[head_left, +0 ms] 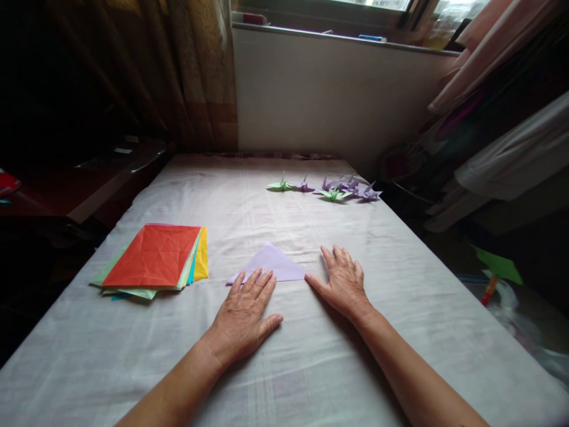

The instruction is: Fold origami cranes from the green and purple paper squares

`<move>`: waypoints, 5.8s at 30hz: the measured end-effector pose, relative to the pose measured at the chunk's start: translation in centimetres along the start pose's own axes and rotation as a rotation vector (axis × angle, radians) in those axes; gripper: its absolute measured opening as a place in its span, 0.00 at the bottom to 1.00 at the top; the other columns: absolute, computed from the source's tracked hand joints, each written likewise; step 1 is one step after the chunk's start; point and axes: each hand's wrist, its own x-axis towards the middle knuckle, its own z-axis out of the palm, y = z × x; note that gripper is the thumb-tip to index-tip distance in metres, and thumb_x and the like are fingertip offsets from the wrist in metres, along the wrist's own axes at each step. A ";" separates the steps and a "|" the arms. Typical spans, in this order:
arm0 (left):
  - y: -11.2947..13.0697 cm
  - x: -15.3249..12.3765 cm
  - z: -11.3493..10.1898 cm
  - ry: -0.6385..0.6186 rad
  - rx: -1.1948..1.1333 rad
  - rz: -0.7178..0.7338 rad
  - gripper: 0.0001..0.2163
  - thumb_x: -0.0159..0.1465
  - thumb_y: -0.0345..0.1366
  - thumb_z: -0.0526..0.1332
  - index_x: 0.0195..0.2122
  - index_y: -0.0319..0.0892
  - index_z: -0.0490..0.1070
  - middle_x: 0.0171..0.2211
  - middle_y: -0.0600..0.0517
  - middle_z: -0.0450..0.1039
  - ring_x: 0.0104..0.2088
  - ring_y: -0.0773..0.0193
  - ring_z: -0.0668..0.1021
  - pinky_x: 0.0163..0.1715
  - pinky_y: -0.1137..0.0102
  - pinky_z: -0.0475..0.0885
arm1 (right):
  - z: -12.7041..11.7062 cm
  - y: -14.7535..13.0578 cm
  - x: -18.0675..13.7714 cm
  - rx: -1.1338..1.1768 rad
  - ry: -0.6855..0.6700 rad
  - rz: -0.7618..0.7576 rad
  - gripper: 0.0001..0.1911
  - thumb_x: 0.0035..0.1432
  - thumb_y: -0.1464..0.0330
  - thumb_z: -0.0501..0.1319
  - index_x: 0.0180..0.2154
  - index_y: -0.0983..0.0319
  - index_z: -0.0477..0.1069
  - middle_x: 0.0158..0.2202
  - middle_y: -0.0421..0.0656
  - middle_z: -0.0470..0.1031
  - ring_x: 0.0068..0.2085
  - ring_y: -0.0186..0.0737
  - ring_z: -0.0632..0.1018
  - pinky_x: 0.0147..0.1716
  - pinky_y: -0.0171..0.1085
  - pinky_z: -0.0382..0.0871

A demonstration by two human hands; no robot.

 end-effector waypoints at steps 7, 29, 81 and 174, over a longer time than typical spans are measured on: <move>0.4 0.5 -1.3 -0.106 -0.024 -0.039 0.29 0.67 0.53 0.53 0.66 0.47 0.57 0.67 0.46 0.56 0.66 0.49 0.59 0.65 0.48 0.50 | -0.4 0.2 0.0 0.032 -0.106 0.035 0.37 0.61 0.54 0.56 0.67 0.59 0.53 0.69 0.54 0.51 0.69 0.55 0.51 0.63 0.59 0.42; 0.4 -1.4 -2.7 -0.285 0.049 -0.368 0.31 0.68 0.49 0.52 0.69 0.42 0.50 0.70 0.43 0.42 0.70 0.50 0.49 0.66 0.47 0.42 | -0.6 0.1 -0.1 0.004 -0.109 0.013 0.34 0.62 0.52 0.54 0.65 0.59 0.58 0.68 0.55 0.52 0.69 0.56 0.51 0.63 0.59 0.43; 0.2 -1.8 -4.1 -0.225 0.019 -0.363 0.25 0.69 0.44 0.49 0.67 0.51 0.55 0.70 0.44 0.46 0.69 0.52 0.52 0.64 0.44 0.43 | -0.4 -1.0 0.2 0.112 -0.022 -0.387 0.27 0.68 0.66 0.47 0.65 0.62 0.56 0.68 0.48 0.54 0.68 0.46 0.56 0.66 0.53 0.45; -4.2 -0.1 -3.2 0.364 -0.023 0.122 0.10 0.69 0.31 0.56 0.40 0.49 0.77 0.49 0.53 0.79 0.55 0.58 0.76 0.65 0.51 0.53 | -0.1 -0.4 -0.5 0.509 0.424 -0.801 0.09 0.58 0.77 0.55 0.36 0.57 0.67 0.46 0.43 0.80 0.55 0.45 0.74 0.52 0.46 0.68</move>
